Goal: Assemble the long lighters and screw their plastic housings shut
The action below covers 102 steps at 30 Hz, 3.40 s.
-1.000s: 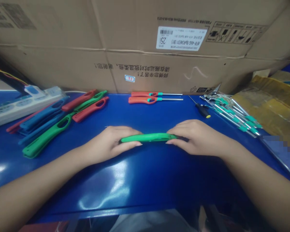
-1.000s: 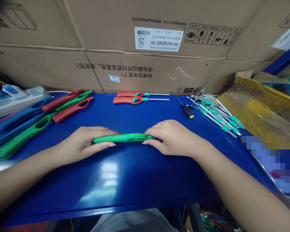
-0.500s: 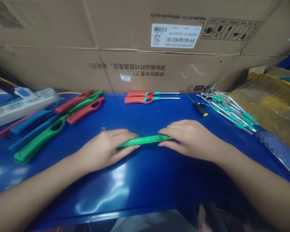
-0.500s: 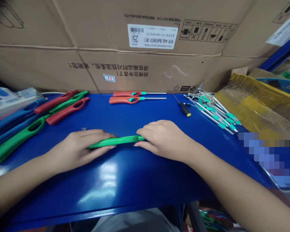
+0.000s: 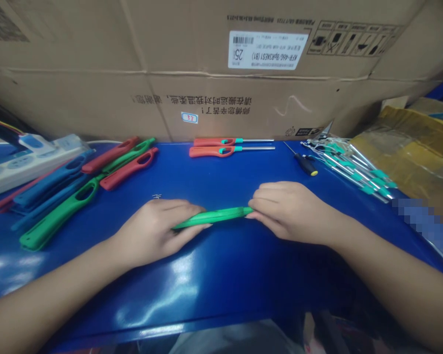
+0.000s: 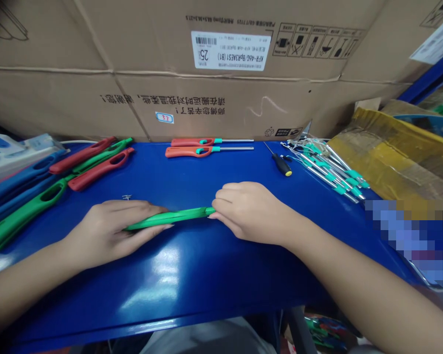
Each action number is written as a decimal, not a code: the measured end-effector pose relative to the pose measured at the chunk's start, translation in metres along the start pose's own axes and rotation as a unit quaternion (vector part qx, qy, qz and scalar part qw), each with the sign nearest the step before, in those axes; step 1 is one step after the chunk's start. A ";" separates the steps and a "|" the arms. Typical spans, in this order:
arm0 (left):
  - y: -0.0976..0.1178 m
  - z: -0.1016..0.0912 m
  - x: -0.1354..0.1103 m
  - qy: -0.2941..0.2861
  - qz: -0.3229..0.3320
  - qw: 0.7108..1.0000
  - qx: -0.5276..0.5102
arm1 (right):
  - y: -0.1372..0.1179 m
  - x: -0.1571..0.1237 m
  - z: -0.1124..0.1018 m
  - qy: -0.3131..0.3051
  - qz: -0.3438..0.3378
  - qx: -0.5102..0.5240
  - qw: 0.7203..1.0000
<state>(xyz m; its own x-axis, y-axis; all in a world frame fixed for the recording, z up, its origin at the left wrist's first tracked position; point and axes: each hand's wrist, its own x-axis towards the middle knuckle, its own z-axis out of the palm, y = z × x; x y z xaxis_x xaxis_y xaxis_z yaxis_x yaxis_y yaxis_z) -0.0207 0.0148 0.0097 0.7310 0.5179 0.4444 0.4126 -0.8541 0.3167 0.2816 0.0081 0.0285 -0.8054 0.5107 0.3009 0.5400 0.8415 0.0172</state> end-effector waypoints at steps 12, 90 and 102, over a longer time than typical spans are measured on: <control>0.014 0.006 0.003 -0.005 -0.042 0.999 -0.024 | -0.008 0.005 0.009 0.000 0.041 0.058 0.997; -0.006 -0.011 0.008 0.058 -0.031 0.998 0.012 | 0.035 -0.014 -0.030 -0.035 0.114 0.057 0.991; -0.008 -0.009 0.004 0.058 0.037 0.997 0.024 | 0.010 -0.003 -0.016 -0.020 0.158 0.115 0.981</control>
<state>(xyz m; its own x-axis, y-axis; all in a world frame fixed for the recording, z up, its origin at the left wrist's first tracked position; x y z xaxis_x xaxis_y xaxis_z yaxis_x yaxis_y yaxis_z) -0.0258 0.0246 0.0164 0.6935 0.4528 0.5604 0.3870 -0.8902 0.2404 0.2939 0.0124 0.0431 -0.6183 0.7549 0.2187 0.6983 0.6553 -0.2879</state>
